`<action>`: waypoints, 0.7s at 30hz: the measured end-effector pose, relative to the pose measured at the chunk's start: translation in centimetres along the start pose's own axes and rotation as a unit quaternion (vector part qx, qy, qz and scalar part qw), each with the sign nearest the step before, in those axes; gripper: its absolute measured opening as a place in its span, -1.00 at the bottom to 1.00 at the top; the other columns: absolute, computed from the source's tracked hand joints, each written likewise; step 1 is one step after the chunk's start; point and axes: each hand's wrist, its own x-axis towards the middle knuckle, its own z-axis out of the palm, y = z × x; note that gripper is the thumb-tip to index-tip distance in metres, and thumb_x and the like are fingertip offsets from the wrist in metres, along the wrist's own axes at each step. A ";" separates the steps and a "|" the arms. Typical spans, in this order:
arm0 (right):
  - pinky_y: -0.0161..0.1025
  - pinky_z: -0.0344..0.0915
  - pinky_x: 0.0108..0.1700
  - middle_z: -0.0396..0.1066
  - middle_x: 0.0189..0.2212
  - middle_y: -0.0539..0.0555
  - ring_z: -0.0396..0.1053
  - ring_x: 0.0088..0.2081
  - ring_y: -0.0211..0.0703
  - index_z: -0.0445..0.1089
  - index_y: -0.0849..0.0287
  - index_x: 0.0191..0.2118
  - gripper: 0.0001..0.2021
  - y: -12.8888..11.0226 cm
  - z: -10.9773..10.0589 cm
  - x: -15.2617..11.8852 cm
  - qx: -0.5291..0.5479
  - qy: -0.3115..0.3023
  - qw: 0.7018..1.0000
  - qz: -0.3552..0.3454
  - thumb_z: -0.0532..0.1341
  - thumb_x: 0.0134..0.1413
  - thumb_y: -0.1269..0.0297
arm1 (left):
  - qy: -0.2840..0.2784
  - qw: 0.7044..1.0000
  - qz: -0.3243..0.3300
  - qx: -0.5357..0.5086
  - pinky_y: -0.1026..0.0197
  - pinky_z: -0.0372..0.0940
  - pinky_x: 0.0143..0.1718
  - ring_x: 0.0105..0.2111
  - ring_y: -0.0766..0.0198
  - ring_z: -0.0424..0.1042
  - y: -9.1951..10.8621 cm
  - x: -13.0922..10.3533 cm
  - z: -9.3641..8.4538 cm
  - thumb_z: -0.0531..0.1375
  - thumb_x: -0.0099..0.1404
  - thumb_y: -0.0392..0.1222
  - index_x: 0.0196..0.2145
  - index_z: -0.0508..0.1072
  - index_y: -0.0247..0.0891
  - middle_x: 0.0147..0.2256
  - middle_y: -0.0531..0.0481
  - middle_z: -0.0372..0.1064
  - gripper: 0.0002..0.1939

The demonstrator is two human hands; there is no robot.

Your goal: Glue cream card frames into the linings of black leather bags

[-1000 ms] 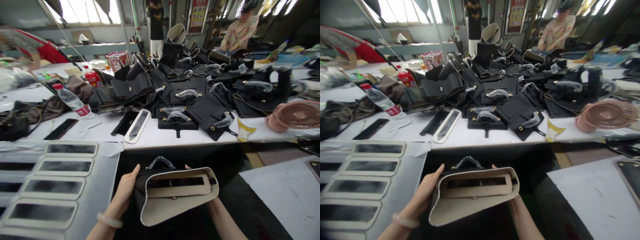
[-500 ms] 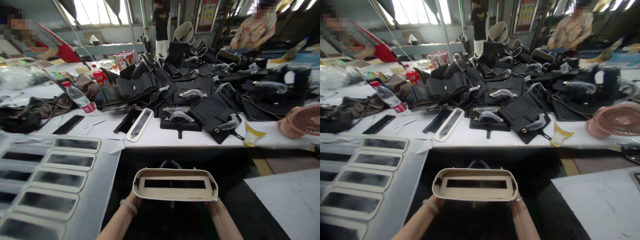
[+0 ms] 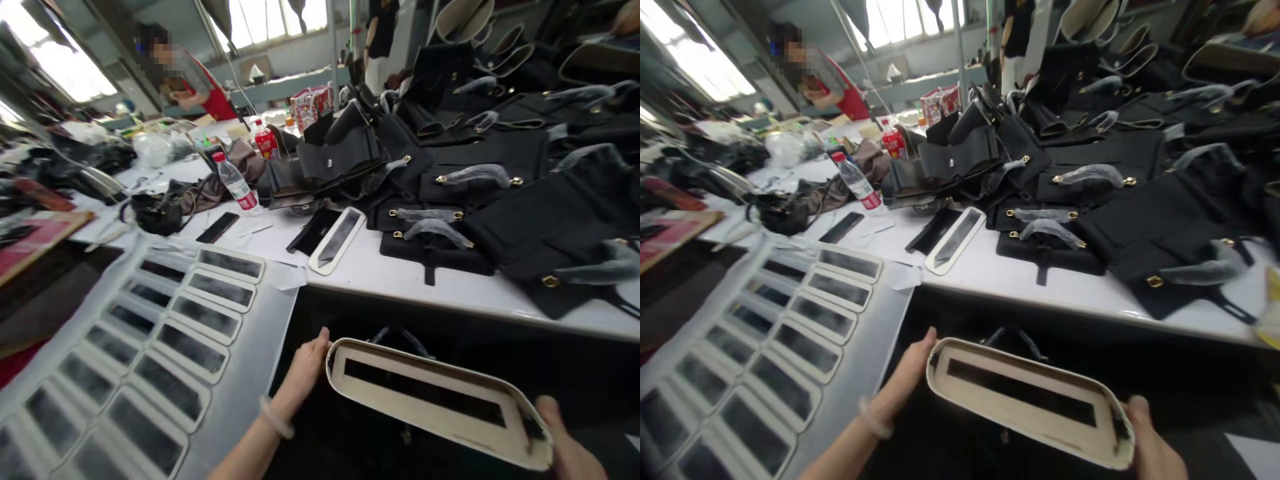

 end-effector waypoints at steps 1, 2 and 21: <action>-0.05 0.30 -0.45 0.43 -0.59 0.21 0.37 -0.52 0.09 0.40 -0.01 -0.64 -0.49 -0.6 -0.7 -0.8 -0.033 0.015 0.999 0.007 0.21 -0.17 -0.39 | -0.026 0.999 0.006 0.033 0.27 0.05 -0.47 -0.54 0.28 0.21 1.0 -0.7 -0.5 0.16 0.20 0.34 -0.59 0.45 -0.31 -0.62 0.04 0.29 -0.40; -0.07 0.28 -0.46 0.41 -0.61 0.18 0.34 -0.54 0.05 0.39 -0.01 -0.64 -0.43 -1.3 -1.3 -1.8 -0.065 0.030 0.997 0.008 0.14 -0.14 -0.44 | -0.055 0.987 0.037 0.145 0.27 0.02 -0.48 -0.55 0.28 0.20 1.9 -1.3 -0.8 0.08 0.25 0.35 -0.59 0.43 -0.29 -0.62 0.06 0.27 -0.38; -0.31 -0.02 -0.60 0.03 -0.75 -0.12 0.09 -0.69 -0.27 0.34 0.08 -0.52 -0.59 -3.5 -0.4 -5.4 -0.317 0.025 0.942 -0.103 0.03 0.16 -0.09 | -0.081 0.709 0.026 0.700 0.00 0.25 -0.28 -0.23 -0.19 0.56 4.7 -3.0 0.1 -0.26 0.40 -0.04 -0.34 0.47 -0.18 -0.33 -0.21 0.58 -0.47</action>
